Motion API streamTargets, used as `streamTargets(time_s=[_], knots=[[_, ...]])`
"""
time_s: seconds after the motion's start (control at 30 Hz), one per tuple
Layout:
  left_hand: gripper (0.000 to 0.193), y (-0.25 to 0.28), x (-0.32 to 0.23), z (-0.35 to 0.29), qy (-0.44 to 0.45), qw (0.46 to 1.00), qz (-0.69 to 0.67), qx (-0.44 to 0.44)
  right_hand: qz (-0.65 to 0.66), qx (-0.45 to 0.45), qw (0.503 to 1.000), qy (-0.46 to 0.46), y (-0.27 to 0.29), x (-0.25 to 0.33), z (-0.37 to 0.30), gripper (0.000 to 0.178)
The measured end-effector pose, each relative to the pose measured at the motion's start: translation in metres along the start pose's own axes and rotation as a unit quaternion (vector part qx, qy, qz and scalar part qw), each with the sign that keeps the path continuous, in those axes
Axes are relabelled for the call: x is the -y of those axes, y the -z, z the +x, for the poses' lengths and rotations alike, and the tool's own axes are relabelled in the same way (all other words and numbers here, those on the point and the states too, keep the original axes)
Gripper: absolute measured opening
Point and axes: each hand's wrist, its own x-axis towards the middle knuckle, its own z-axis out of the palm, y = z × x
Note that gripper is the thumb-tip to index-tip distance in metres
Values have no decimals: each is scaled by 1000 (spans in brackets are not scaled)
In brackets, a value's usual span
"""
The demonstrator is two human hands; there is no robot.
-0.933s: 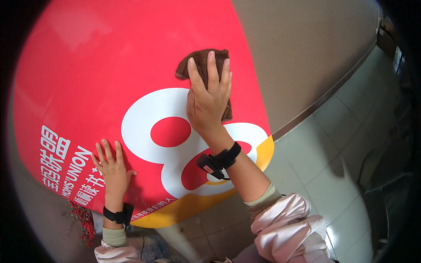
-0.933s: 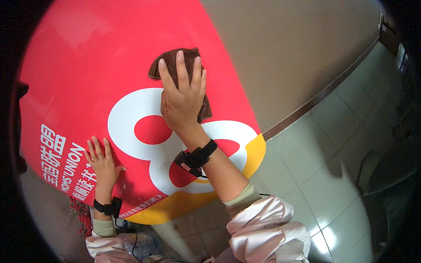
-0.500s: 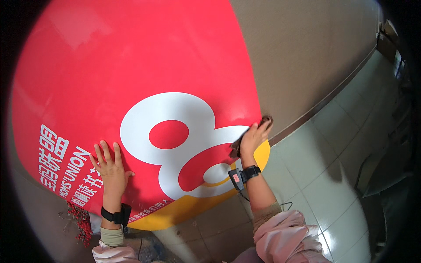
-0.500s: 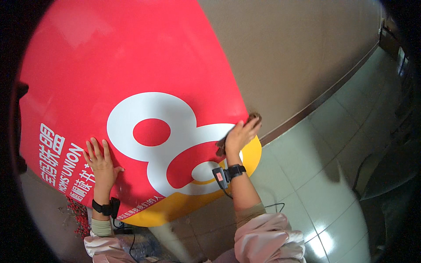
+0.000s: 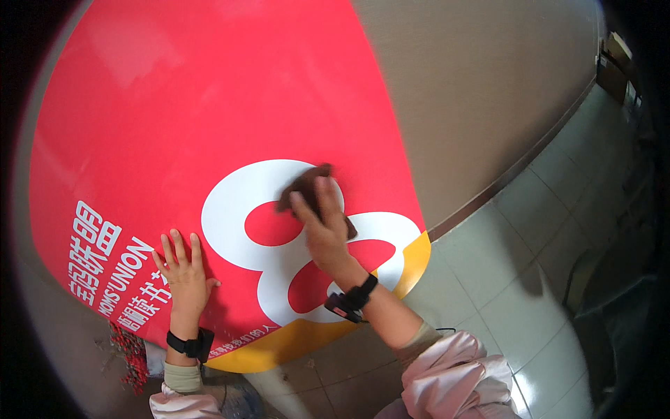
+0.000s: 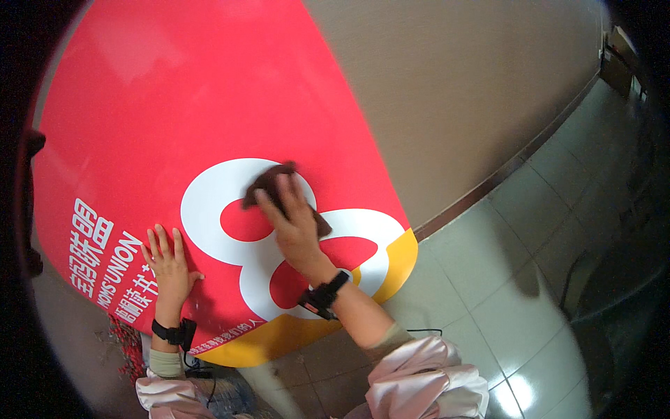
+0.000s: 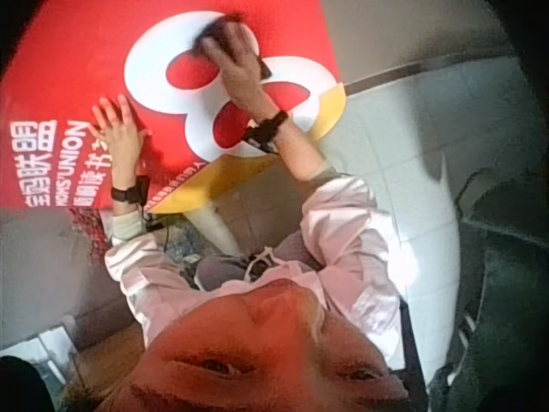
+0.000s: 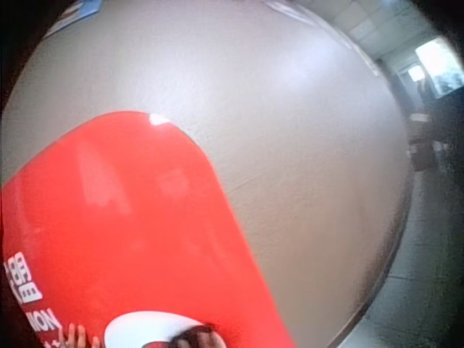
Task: The person wipes a large red sign with a dark cloth. They first wet the cloth in a blue basin, then proceed to wipe the entire surface of the sign, including the text and logo.
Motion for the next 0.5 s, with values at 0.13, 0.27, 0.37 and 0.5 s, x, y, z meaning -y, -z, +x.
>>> streamTargets(time_s=[0.13, 0.27, 0.37, 0.5], knots=[[129, 3, 0, 0, 13, 999, -13, 28, -335, -54, 893, 297, -12, 19, 47, 42], [131, 4, 1, -1, 5, 1000, -22, 17, -377, -110, 878, 272, -3, 17, 79, 49], [132, 4, 1, -2, 8, 1000, -23, 18, -412, -185, 869, 199, 11, 4, 77, 49], [132, 3, 0, -1, 14, 999, -16, 24, -418, -270, 864, 76, 41, -31, 44, 55]])
